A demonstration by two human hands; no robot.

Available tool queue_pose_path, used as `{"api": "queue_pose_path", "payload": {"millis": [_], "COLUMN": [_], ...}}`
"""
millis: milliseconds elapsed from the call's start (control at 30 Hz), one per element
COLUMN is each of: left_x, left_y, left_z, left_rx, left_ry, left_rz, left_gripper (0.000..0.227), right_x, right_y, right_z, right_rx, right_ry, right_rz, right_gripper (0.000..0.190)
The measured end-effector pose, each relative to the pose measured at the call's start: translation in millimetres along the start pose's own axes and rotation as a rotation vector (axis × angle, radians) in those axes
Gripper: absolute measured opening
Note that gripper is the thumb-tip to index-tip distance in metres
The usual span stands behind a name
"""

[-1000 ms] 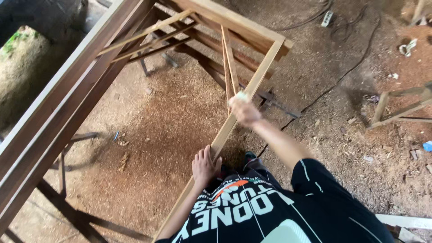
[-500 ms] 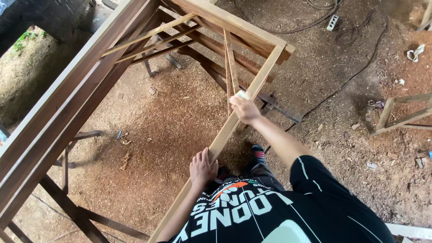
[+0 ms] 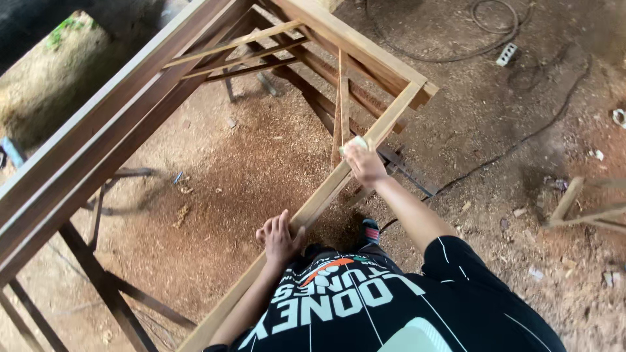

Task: The person sands the surfaces and edges of a large wooden frame using a sanding block by hand.

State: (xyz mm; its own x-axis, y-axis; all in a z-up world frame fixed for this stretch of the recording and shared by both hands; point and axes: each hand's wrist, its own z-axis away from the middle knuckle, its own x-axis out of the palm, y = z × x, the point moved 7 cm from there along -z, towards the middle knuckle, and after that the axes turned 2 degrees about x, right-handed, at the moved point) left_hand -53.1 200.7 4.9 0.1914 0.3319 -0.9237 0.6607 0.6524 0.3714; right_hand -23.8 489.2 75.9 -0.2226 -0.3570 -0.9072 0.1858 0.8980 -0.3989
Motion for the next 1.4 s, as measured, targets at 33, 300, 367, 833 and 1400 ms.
{"api": "queue_pose_path", "payload": {"millis": [33, 300, 367, 833, 1400], "left_x": [-6.2, 14.5, 15.3, 2.1, 8.8], "left_y": [5.3, 54.9, 63.2, 80.5, 71.2], "left_z": [-0.8, -63.4, -72.5, -76.4, -76.6], "left_rx": [0.041, 0.009, -0.001, -0.165, -0.190], "left_ry": [0.125, 0.047, -0.005, -0.234, -0.135], "left_rz": [0.033, 0.099, 0.074, -0.033, -0.178], "left_gripper": [0.071, 0.063, 0.063, 0.062, 0.072], "right_x": [-2.5, 20.2, -10.1, 3.6, 7.7], "right_y": [-2.2, -38.4, -44.8, 11.8, 16.9], "right_z": [-11.8, 14.1, 46.1, -14.9, -22.6], "right_rx": [-0.066, -0.340, -0.575, -0.220, -0.245], "right_ry": [0.050, 0.124, 0.469, 0.098, 0.010], "right_rz": [0.012, -0.062, 0.118, -0.461, -0.001], "right_gripper": [0.025, 0.027, 0.031, 0.031, 0.043]}}
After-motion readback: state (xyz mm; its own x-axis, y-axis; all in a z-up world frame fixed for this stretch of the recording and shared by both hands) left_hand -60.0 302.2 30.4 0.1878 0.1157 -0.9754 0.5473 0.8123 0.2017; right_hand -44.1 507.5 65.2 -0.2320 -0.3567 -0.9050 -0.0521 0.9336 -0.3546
